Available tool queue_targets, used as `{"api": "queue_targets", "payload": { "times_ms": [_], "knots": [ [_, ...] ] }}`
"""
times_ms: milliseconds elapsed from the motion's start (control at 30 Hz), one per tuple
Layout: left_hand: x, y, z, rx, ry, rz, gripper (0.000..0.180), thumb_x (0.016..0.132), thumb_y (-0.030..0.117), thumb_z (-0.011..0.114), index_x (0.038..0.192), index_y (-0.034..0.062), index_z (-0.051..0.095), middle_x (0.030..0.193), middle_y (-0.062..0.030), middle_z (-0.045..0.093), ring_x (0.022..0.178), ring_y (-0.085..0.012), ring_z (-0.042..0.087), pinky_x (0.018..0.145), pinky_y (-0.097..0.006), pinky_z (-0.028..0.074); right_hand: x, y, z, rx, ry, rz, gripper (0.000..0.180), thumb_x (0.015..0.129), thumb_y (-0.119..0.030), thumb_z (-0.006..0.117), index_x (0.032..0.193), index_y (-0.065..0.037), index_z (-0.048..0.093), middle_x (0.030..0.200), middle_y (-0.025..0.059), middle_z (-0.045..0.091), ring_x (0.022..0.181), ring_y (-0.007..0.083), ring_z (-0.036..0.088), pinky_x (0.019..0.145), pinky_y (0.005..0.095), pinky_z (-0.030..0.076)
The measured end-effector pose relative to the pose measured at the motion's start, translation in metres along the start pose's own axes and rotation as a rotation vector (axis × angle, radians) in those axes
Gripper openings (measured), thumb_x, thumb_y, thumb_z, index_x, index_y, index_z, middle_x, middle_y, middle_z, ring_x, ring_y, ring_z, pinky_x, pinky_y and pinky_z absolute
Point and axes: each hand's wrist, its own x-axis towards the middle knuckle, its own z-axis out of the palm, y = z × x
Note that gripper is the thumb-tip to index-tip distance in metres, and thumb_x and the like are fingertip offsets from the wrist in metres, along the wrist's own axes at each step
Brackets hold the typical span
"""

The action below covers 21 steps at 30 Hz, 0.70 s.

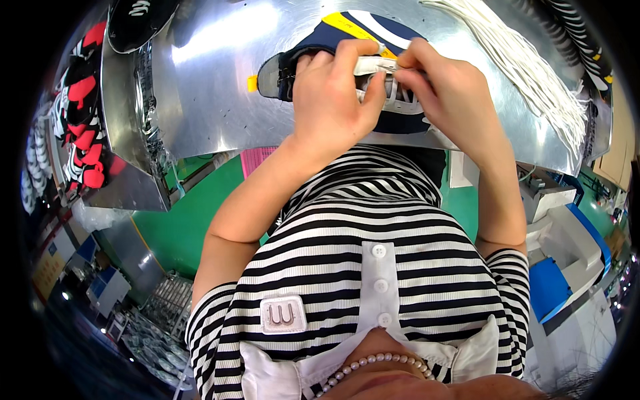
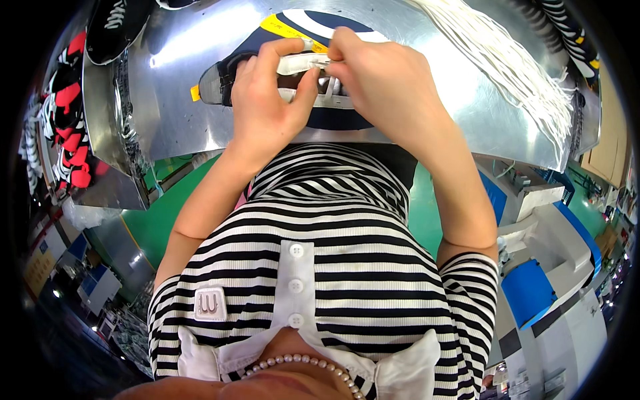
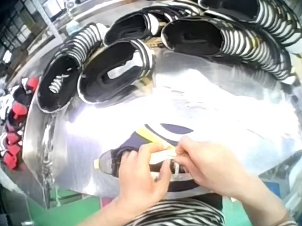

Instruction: The person laces several sneakers by threading white laces through the eyelets by hand and using a small metal tool to pull them through.

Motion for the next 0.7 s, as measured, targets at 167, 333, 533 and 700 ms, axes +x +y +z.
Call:
{"api": "queue_targets", "payload": {
  "times_ms": [167, 333, 533, 700],
  "knots": [
    [0.000, -0.002, 0.004, -0.067, 0.006, 0.035, 0.038, 0.081, 0.004, 0.067, 0.117, 0.0035, 0.056, 0.093, -0.0106, 0.068, 0.079, -0.0284, 0.063, 0.077, -0.038, 0.049, 0.012, -0.011, 0.024, -0.267, 0.020, 0.010, 0.016, 0.086, -0.014, 0.065, 0.095, -0.004, 0.055, 0.065, 0.0091, 0.064, 0.061, 0.0291, 0.065, 0.053, 0.0390, 0.049],
    [-0.003, -0.011, -0.001, -0.306, -0.079, -0.268, 0.035, 0.087, 0.000, 0.065, 0.120, -0.0003, 0.053, 0.096, -0.0131, 0.071, 0.086, -0.0130, 0.067, 0.073, -0.023, 0.052, -0.021, -0.013, -0.026, -0.044, 0.088, 0.141, 0.016, 0.087, -0.017, 0.067, 0.098, -0.006, 0.062, 0.071, 0.0110, 0.065, 0.060, 0.0238, 0.065, 0.058, 0.0358, 0.048],
    [0.015, -0.003, 0.004, -0.694, 0.014, -0.338, 0.026, 0.080, 0.000, 0.065, 0.105, 0.0006, 0.059, 0.086, -0.0130, 0.071, 0.076, -0.0154, 0.069, 0.066, -0.027, 0.052, -0.042, -0.004, -0.001, 0.101, 0.185, 0.381, 0.028, 0.082, -0.026, 0.076, 0.100, -0.007, 0.064, 0.083, 0.0072, 0.065, 0.069, 0.0199, 0.066, 0.062, 0.0307, 0.051],
    [0.014, -0.010, -0.024, -0.582, -0.177, -0.359, 0.045, 0.082, 0.007, 0.068, 0.122, 0.0017, 0.049, 0.094, -0.0163, 0.066, 0.086, -0.0223, 0.065, 0.077, -0.032, 0.050, -0.047, 0.017, 0.017, 0.048, 0.202, 0.309, 0.018, 0.082, -0.017, 0.074, 0.092, -0.008, 0.063, 0.106, 0.0033, 0.060, 0.077, 0.0217, 0.064, 0.065, 0.0330, 0.051]
  ]
}}
